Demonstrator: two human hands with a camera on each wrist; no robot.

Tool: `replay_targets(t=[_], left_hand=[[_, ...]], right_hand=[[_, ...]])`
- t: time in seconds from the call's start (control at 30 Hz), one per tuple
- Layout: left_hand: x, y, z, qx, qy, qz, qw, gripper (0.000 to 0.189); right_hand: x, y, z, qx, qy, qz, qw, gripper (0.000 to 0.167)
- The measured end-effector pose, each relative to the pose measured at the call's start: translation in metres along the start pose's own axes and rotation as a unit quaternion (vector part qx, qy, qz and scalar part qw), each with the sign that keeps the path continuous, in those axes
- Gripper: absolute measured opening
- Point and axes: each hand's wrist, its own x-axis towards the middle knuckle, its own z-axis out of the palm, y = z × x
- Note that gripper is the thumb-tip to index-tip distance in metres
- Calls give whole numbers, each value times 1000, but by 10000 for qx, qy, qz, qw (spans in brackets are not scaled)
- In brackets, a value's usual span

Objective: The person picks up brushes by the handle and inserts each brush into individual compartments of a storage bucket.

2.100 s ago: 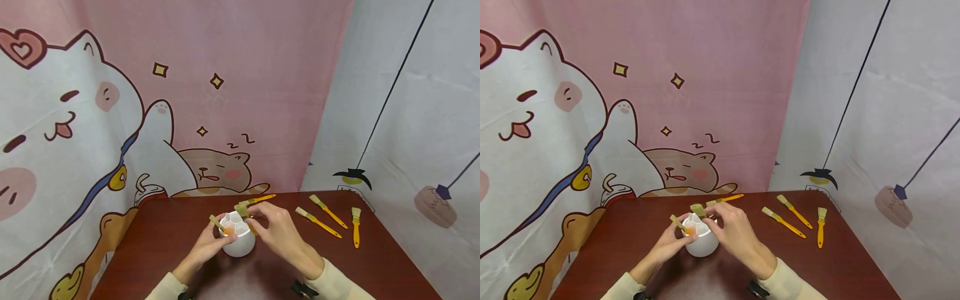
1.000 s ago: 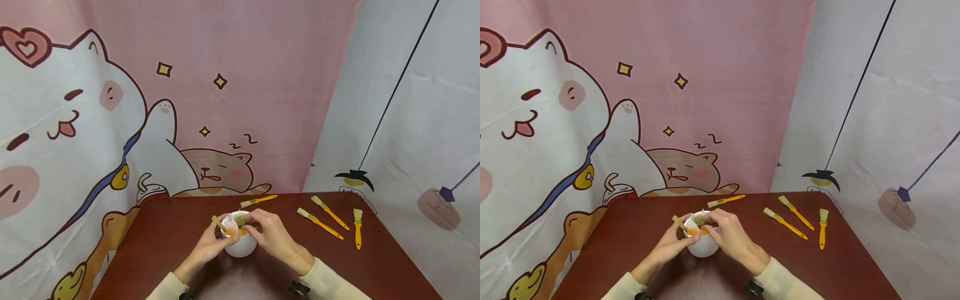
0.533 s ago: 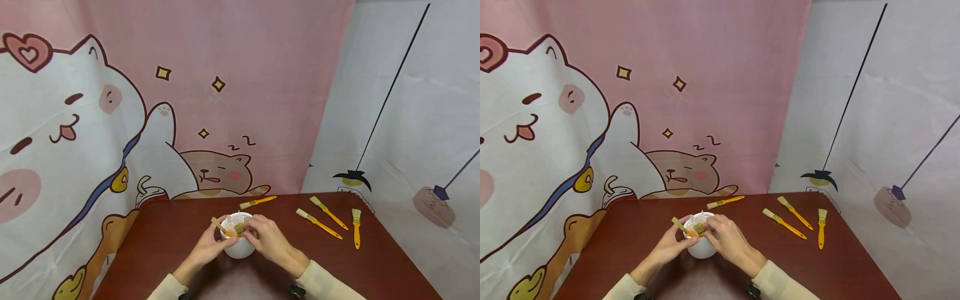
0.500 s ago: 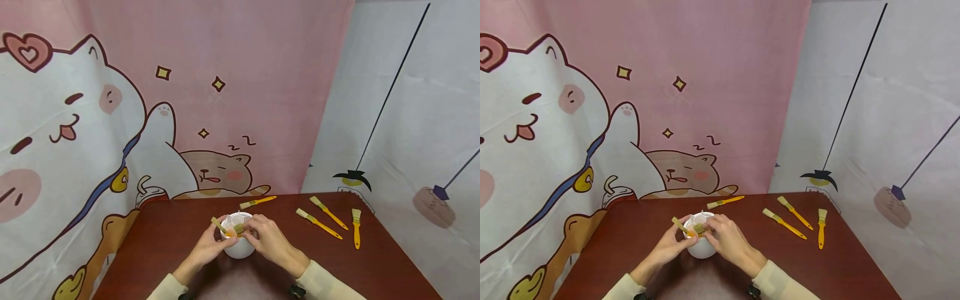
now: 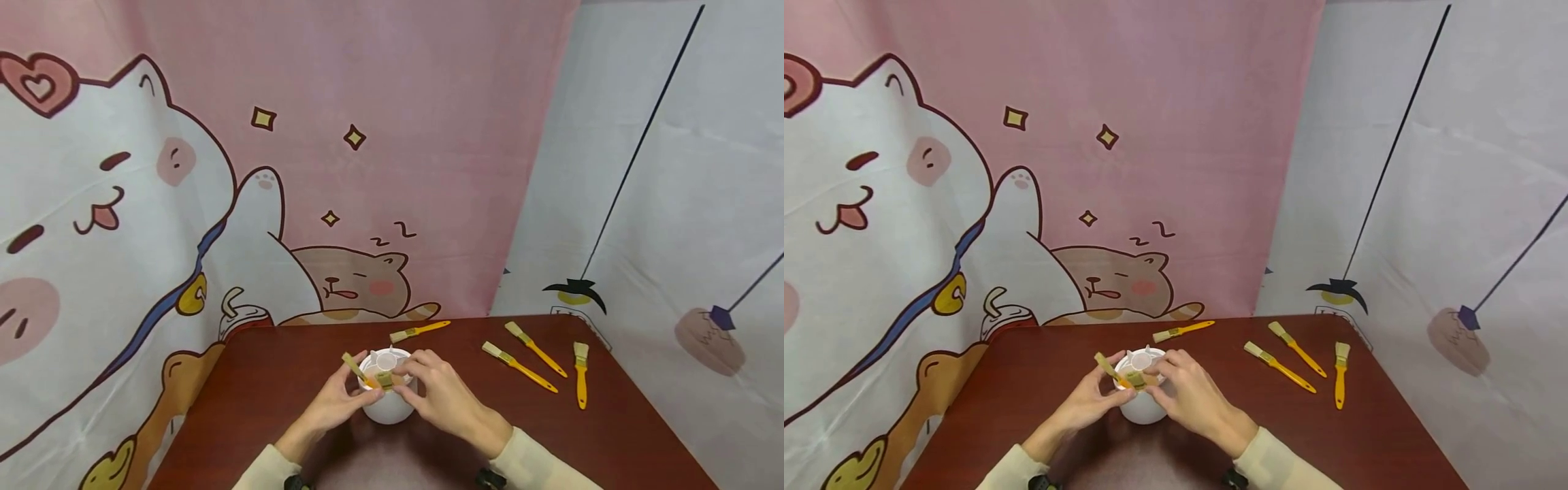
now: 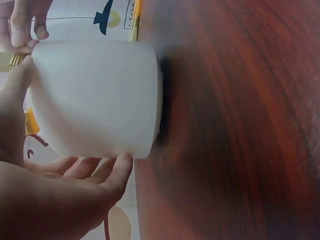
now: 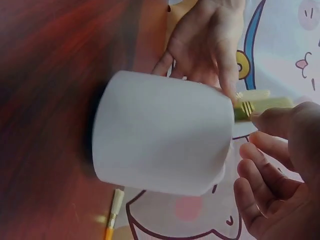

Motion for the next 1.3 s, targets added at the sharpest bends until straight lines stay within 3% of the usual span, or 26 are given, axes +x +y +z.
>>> replay_targets(t=[0.13,0.27,0.33,0.47,0.63,0.77,0.87,1.0,1.3], left_hand=[[0,0,0,-7,196,-105,9998,101],[-6,5,15,273,888,-229,9954,109],[-10,8,30,708,1411,-298,9870,113],[-12,15,64,1486,2342,-456,9597,123],[-7,17,93,1538,3055,-472,9385,132],[-3,18,98,1530,3334,-388,9295,131],[-2,17,94,1379,3270,-368,9342,127],[-5,14,83,1113,2946,-370,9484,117],[-4,12,43,385,1472,-477,9872,102]], right_hand=[[3,8,-7,70,158,40,9998,27],[5,22,-15,25,345,154,9993,24],[6,31,-18,-27,448,226,9987,22],[9,50,-21,-113,657,380,9971,21],[13,70,-20,-120,713,633,9954,17],[16,82,-16,-150,622,863,9942,15],[17,91,-13,-216,586,987,9932,15],[18,103,-8,-275,558,1028,9928,16],[20,125,3,-272,193,1313,9908,17]])
